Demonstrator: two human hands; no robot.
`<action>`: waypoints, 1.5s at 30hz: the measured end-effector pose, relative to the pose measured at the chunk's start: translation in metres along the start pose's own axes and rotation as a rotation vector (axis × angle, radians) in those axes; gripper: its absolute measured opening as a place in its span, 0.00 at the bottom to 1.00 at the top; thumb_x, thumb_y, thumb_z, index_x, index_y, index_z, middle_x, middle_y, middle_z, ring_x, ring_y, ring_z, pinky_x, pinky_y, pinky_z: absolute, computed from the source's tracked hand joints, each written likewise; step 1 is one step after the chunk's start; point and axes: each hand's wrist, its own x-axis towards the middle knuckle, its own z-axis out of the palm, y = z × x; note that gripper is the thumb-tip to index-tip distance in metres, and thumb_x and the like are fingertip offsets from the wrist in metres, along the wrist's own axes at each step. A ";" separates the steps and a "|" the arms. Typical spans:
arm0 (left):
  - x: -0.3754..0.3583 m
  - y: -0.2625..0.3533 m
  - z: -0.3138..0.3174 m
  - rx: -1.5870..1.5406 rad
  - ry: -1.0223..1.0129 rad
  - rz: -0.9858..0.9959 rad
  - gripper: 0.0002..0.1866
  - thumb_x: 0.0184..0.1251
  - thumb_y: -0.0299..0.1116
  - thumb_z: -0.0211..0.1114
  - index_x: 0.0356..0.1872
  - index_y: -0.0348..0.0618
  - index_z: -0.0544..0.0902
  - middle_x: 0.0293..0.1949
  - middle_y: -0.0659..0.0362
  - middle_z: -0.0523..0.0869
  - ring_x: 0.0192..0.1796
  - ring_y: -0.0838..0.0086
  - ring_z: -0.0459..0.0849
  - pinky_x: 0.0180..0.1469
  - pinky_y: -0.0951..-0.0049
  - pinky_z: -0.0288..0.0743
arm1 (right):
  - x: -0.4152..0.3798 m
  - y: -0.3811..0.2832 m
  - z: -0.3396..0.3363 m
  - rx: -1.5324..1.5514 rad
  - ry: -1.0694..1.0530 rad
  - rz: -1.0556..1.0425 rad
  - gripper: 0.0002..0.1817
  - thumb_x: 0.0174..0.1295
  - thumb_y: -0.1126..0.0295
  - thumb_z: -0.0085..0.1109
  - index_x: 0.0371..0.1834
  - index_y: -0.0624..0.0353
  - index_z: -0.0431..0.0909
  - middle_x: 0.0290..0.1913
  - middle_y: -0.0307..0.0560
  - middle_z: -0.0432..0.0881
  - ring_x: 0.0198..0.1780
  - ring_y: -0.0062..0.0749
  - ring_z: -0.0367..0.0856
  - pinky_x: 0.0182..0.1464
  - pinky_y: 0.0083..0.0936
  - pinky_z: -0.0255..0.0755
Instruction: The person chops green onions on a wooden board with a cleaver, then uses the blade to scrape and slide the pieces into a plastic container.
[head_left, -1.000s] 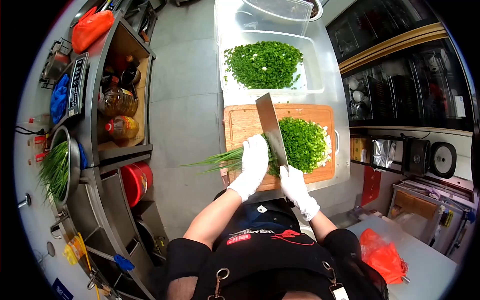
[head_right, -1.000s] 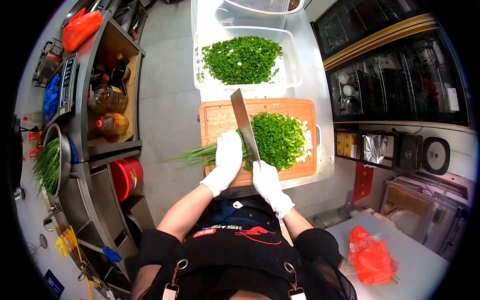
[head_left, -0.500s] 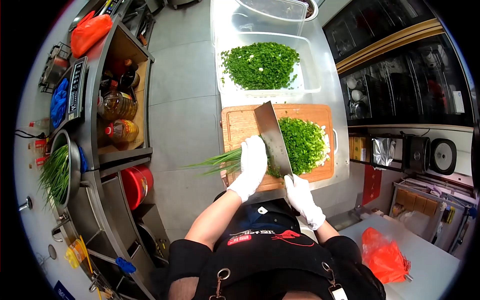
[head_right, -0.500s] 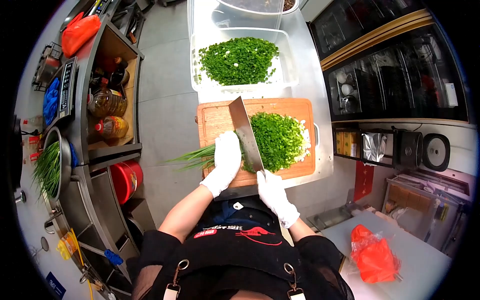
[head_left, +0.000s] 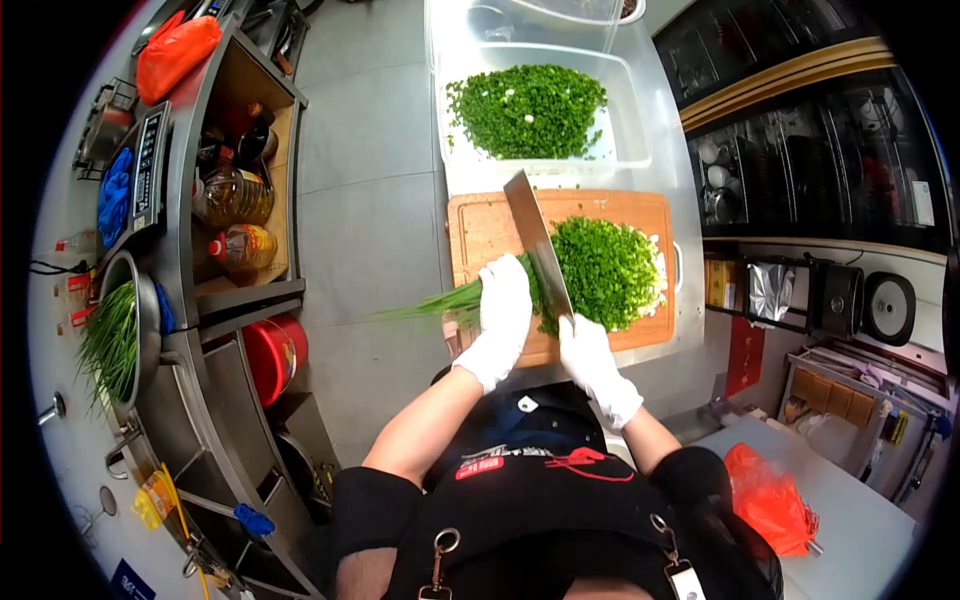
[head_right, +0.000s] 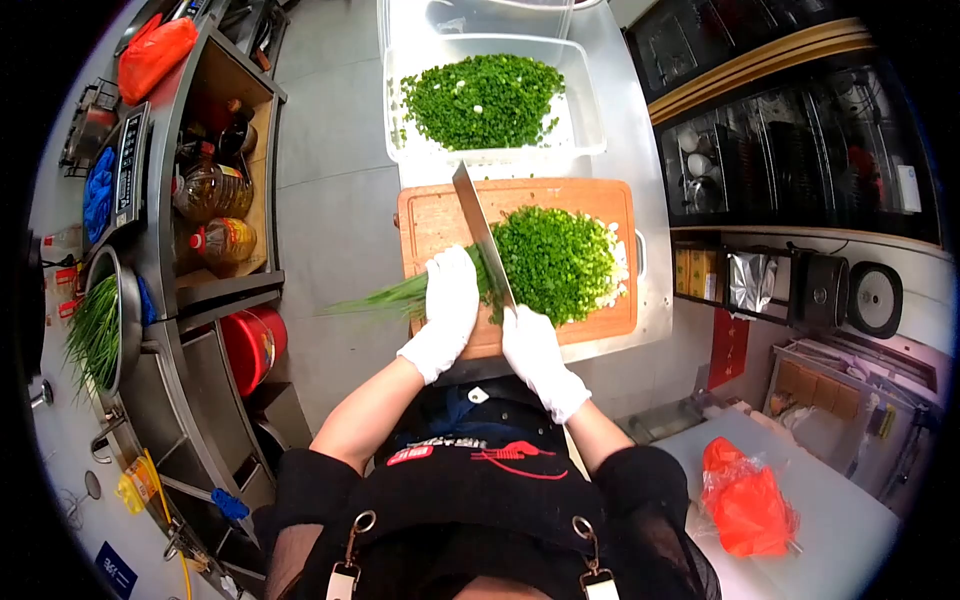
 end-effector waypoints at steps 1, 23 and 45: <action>0.000 0.000 0.000 0.002 0.019 -0.007 0.25 0.65 0.33 0.51 0.60 0.28 0.71 0.53 0.46 0.76 0.52 0.58 0.73 0.58 0.58 0.64 | 0.003 -0.004 0.000 0.019 -0.002 0.010 0.16 0.70 0.65 0.47 0.32 0.68 0.77 0.29 0.67 0.80 0.35 0.62 0.80 0.39 0.47 0.73; 0.000 -0.001 -0.003 0.024 -0.003 -0.008 0.25 0.65 0.33 0.51 0.61 0.28 0.70 0.53 0.45 0.75 0.54 0.57 0.72 0.60 0.58 0.64 | -0.003 0.002 0.002 -0.026 -0.043 0.005 0.16 0.70 0.65 0.47 0.33 0.68 0.78 0.30 0.67 0.80 0.36 0.61 0.81 0.40 0.46 0.73; -0.001 -0.002 -0.004 0.022 0.006 -0.004 0.22 0.65 0.32 0.50 0.58 0.30 0.72 0.51 0.48 0.74 0.49 0.60 0.72 0.56 0.59 0.64 | -0.023 -0.001 0.000 -0.071 -0.039 0.051 0.15 0.70 0.65 0.48 0.34 0.67 0.77 0.32 0.67 0.81 0.38 0.62 0.81 0.43 0.46 0.74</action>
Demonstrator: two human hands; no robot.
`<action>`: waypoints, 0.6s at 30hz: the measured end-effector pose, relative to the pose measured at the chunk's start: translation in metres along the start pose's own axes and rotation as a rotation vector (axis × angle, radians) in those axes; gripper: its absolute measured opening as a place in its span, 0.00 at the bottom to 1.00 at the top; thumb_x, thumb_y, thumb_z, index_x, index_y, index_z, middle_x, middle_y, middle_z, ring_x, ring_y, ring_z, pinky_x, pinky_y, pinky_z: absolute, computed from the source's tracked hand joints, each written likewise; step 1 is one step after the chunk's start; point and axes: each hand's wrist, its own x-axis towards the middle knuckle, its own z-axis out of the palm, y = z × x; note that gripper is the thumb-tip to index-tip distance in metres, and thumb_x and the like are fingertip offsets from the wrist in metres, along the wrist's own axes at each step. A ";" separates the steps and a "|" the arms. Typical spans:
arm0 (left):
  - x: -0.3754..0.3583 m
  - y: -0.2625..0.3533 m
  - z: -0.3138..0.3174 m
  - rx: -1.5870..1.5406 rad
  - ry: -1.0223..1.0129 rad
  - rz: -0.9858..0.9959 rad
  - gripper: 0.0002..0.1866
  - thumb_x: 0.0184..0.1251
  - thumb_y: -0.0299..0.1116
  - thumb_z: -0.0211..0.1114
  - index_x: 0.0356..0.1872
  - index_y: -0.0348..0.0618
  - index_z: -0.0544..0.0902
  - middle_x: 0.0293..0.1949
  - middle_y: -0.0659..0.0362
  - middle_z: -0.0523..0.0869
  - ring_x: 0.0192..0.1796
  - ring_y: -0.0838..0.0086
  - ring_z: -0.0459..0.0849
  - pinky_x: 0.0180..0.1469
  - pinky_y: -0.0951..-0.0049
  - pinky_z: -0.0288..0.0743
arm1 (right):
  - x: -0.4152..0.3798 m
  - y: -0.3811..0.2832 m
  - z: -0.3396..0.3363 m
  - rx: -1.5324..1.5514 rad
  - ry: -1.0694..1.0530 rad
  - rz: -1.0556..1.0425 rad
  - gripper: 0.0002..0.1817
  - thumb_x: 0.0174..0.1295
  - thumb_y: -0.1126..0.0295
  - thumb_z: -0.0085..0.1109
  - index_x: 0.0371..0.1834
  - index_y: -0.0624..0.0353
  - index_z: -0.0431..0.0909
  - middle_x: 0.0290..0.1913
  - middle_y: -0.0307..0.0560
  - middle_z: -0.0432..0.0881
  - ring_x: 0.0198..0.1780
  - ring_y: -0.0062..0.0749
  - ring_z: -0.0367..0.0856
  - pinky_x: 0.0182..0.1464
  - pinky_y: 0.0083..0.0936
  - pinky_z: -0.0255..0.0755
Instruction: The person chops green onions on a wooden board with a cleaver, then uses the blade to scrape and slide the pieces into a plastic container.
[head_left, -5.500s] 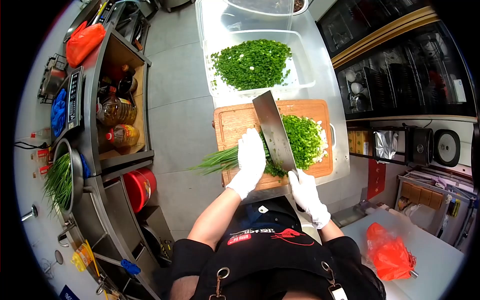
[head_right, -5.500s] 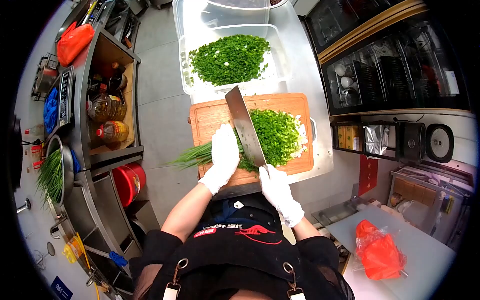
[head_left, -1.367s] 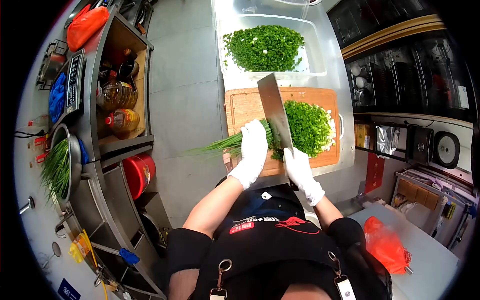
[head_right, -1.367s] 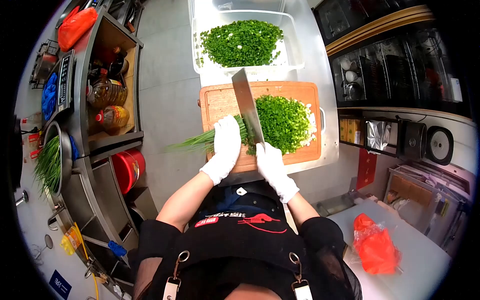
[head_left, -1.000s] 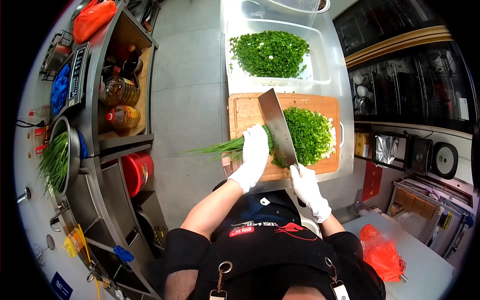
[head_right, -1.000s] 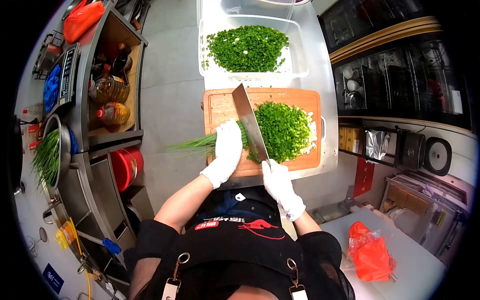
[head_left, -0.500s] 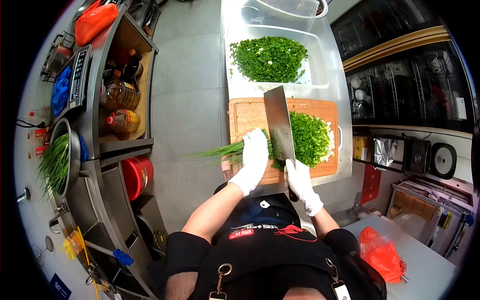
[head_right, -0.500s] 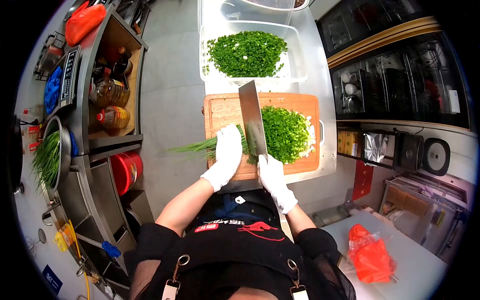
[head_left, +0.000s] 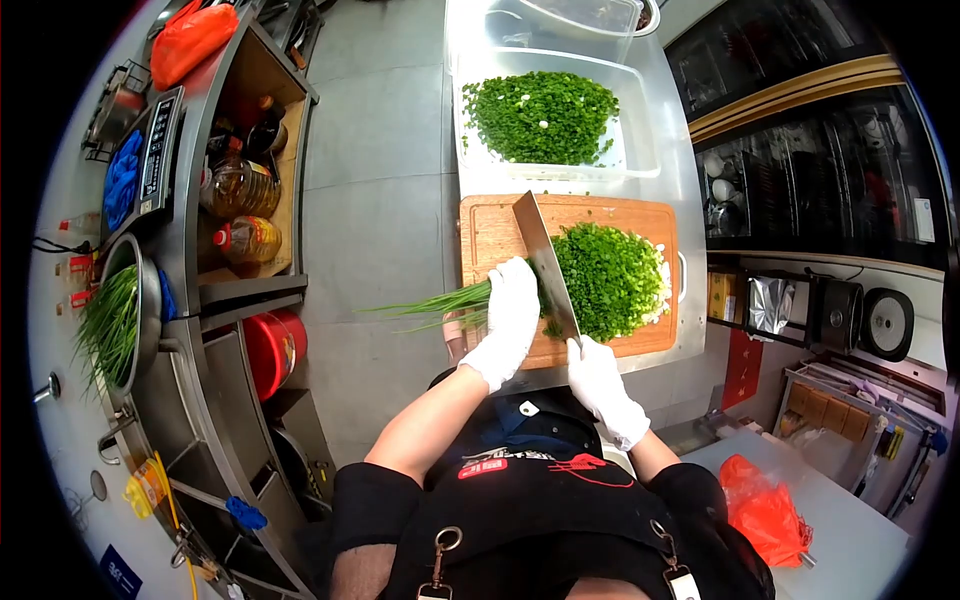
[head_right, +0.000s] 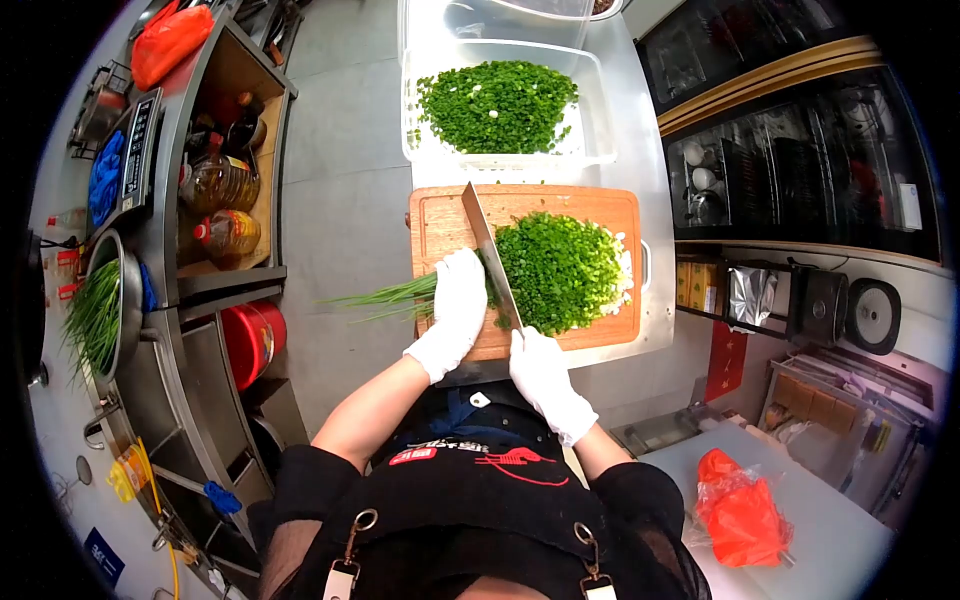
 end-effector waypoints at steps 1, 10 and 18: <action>0.001 0.001 0.002 0.004 0.018 -0.017 0.22 0.65 0.32 0.51 0.58 0.30 0.72 0.50 0.48 0.74 0.49 0.60 0.72 0.56 0.59 0.64 | 0.009 -0.001 0.006 0.011 0.005 -0.034 0.15 0.70 0.65 0.48 0.33 0.67 0.77 0.31 0.67 0.81 0.37 0.61 0.81 0.41 0.46 0.74; -0.004 -0.003 0.011 -0.184 0.100 -0.068 0.24 0.62 0.31 0.52 0.58 0.27 0.72 0.49 0.46 0.76 0.48 0.59 0.73 0.55 0.60 0.66 | 0.025 0.010 -0.001 0.294 0.104 0.082 0.17 0.70 0.63 0.49 0.31 0.67 0.77 0.24 0.56 0.81 0.27 0.48 0.81 0.33 0.38 0.74; 0.011 0.011 0.007 -0.154 0.099 -0.026 0.23 0.62 0.30 0.52 0.57 0.27 0.72 0.49 0.44 0.76 0.47 0.58 0.74 0.55 0.60 0.66 | 0.005 0.023 -0.022 0.294 0.196 -0.026 0.14 0.69 0.65 0.52 0.32 0.66 0.77 0.25 0.57 0.81 0.26 0.48 0.81 0.31 0.35 0.72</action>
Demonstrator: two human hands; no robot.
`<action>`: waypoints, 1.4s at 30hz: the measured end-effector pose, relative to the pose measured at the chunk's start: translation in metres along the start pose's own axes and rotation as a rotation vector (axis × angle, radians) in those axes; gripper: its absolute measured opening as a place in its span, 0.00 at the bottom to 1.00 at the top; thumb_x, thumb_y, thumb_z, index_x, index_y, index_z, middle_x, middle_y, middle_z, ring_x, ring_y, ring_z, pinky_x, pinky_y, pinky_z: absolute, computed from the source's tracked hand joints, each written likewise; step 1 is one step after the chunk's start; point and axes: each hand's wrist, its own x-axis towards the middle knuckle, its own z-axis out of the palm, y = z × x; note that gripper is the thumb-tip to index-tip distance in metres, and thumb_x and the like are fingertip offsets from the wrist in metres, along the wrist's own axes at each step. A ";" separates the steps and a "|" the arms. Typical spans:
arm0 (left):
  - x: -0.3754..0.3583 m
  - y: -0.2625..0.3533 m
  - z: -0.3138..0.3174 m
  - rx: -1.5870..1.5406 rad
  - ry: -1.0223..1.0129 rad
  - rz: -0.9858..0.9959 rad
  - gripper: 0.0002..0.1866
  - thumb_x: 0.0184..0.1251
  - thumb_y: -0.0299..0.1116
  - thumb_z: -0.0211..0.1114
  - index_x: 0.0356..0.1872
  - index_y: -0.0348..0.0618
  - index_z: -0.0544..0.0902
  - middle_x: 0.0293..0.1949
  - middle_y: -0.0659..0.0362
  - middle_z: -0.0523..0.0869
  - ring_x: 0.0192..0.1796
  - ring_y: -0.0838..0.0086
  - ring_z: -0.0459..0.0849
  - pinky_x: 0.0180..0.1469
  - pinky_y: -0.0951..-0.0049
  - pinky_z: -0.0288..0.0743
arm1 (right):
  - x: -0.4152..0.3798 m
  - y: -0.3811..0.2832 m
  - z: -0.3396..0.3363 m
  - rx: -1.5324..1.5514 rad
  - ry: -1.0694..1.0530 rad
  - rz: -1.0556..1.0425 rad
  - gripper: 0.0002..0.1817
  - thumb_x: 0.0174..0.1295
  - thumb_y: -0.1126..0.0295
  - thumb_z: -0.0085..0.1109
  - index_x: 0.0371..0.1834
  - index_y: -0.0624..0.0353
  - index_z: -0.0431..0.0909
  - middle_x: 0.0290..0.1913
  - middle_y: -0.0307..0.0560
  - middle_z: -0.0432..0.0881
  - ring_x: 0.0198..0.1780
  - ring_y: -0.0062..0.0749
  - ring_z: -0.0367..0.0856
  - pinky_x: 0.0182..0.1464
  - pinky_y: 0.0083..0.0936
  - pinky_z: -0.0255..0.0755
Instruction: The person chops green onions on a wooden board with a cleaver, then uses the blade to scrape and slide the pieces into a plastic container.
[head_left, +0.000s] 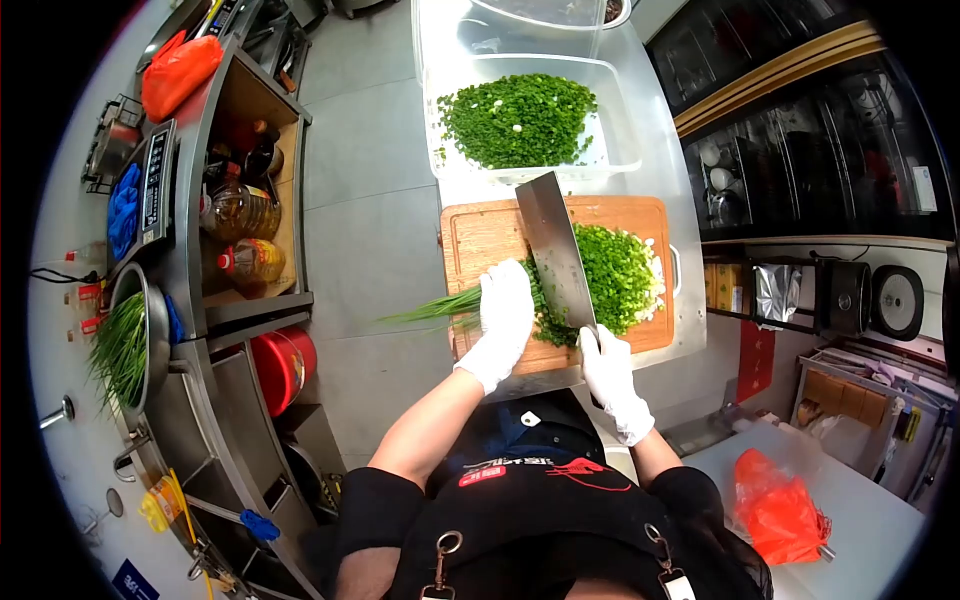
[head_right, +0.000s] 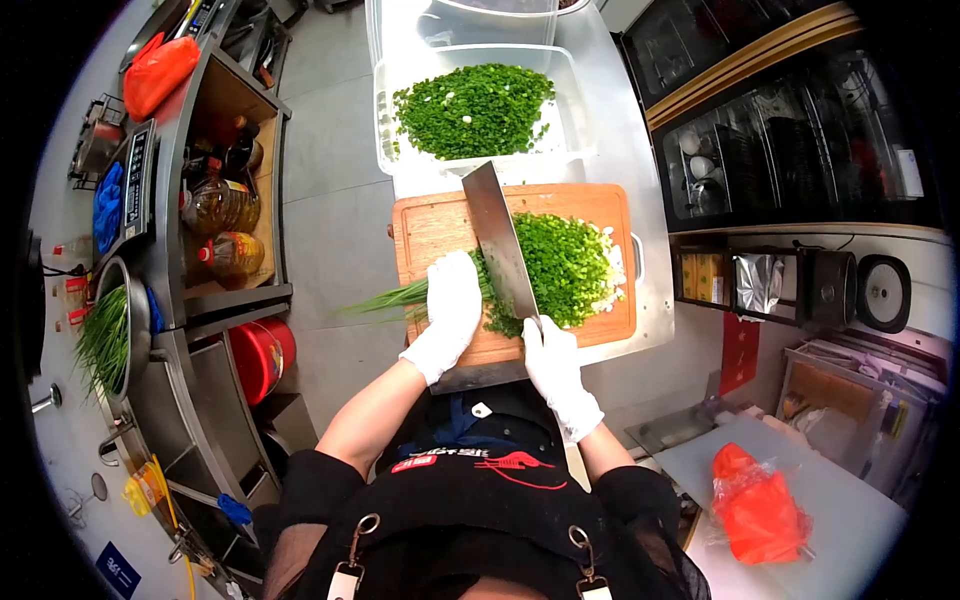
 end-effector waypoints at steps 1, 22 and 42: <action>0.000 0.002 0.001 0.007 0.025 -0.014 0.23 0.61 0.30 0.52 0.57 0.27 0.72 0.49 0.44 0.76 0.47 0.59 0.73 0.56 0.60 0.66 | -0.004 -0.008 -0.007 0.021 -0.055 0.081 0.13 0.69 0.65 0.52 0.36 0.67 0.78 0.31 0.63 0.82 0.35 0.59 0.81 0.39 0.40 0.73; -0.003 -0.003 -0.003 0.297 -0.161 0.045 0.21 0.66 0.33 0.51 0.57 0.31 0.73 0.48 0.47 0.76 0.50 0.59 0.75 0.55 0.56 0.67 | -0.003 -0.007 0.010 -0.306 -0.132 -0.012 0.15 0.70 0.64 0.48 0.33 0.66 0.74 0.29 0.68 0.79 0.35 0.65 0.79 0.37 0.50 0.71; 0.002 -0.002 -0.005 0.184 -0.283 0.054 0.26 0.67 0.32 0.50 0.64 0.27 0.68 0.58 0.42 0.73 0.57 0.52 0.73 0.60 0.51 0.65 | -0.007 -0.004 0.013 -0.288 -0.138 -0.086 0.13 0.71 0.66 0.46 0.39 0.65 0.75 0.30 0.64 0.81 0.36 0.60 0.80 0.40 0.47 0.73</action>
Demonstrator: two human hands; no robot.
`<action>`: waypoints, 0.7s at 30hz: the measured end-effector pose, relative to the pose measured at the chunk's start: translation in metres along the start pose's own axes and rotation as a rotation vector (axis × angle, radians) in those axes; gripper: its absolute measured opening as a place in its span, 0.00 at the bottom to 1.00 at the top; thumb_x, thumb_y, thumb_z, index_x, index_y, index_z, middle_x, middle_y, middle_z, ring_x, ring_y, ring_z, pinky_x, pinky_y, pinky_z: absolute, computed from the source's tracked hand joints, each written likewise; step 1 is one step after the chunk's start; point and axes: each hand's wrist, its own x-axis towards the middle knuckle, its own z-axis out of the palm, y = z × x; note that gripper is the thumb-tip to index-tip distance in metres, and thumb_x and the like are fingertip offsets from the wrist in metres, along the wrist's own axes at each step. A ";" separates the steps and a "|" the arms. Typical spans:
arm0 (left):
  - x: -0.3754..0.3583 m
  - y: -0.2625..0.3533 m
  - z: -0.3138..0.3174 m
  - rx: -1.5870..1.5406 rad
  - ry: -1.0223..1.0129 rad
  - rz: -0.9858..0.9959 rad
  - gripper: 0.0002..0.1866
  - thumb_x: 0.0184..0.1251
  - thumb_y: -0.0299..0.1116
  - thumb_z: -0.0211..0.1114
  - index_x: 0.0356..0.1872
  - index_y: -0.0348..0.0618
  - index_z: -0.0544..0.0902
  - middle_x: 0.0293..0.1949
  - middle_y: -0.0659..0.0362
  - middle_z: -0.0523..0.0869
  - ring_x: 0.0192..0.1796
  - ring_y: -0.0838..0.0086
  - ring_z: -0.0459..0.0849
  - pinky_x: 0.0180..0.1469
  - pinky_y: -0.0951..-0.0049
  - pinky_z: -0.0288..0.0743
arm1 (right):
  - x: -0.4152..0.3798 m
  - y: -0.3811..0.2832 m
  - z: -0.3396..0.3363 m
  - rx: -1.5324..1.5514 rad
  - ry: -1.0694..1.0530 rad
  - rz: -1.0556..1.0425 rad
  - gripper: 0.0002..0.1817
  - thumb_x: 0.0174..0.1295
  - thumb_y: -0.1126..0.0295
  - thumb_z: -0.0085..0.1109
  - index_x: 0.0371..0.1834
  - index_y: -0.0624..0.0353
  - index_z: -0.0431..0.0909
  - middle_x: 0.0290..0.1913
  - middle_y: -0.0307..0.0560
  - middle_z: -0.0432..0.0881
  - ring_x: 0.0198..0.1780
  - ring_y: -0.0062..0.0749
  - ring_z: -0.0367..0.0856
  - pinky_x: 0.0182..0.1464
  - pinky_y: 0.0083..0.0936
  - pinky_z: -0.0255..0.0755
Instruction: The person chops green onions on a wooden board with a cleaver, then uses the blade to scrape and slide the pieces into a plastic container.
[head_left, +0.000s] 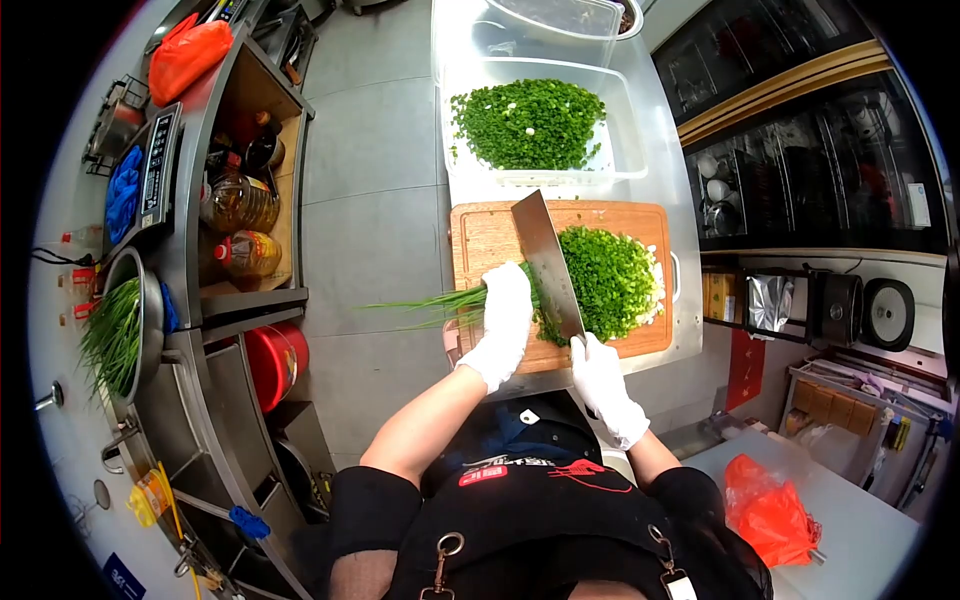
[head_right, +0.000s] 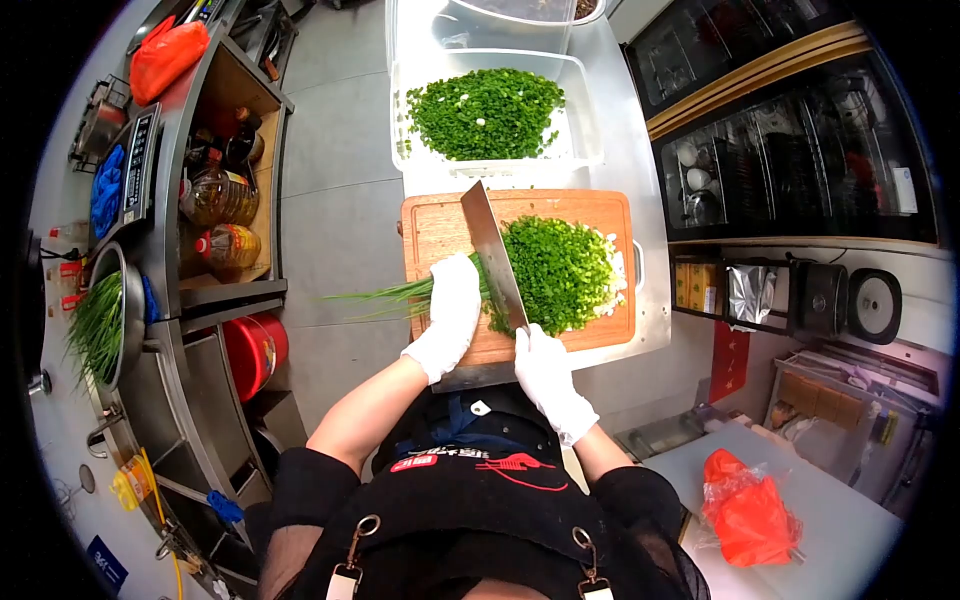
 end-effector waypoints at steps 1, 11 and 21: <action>0.002 0.000 -0.005 0.011 -0.071 -0.004 0.26 0.67 0.32 0.51 0.63 0.28 0.69 0.56 0.44 0.74 0.55 0.54 0.73 0.59 0.52 0.66 | 0.001 0.000 0.004 -0.033 -0.014 0.043 0.14 0.71 0.65 0.45 0.38 0.66 0.75 0.30 0.65 0.81 0.36 0.60 0.80 0.40 0.48 0.74; -0.005 -0.003 0.002 0.032 0.150 -0.060 0.19 0.65 0.33 0.51 0.53 0.32 0.75 0.43 0.50 0.77 0.46 0.62 0.76 0.53 0.60 0.66 | 0.027 0.023 0.032 0.247 0.142 -0.104 0.15 0.71 0.64 0.48 0.31 0.65 0.73 0.19 0.50 0.76 0.18 0.35 0.75 0.25 0.32 0.70; -0.008 -0.005 0.005 0.078 0.317 -0.067 0.16 0.64 0.32 0.51 0.48 0.33 0.76 0.40 0.52 0.77 0.43 0.65 0.76 0.50 0.62 0.67 | 0.002 0.001 -0.001 0.193 0.001 0.088 0.15 0.70 0.65 0.48 0.37 0.67 0.77 0.33 0.67 0.81 0.38 0.63 0.80 0.42 0.46 0.73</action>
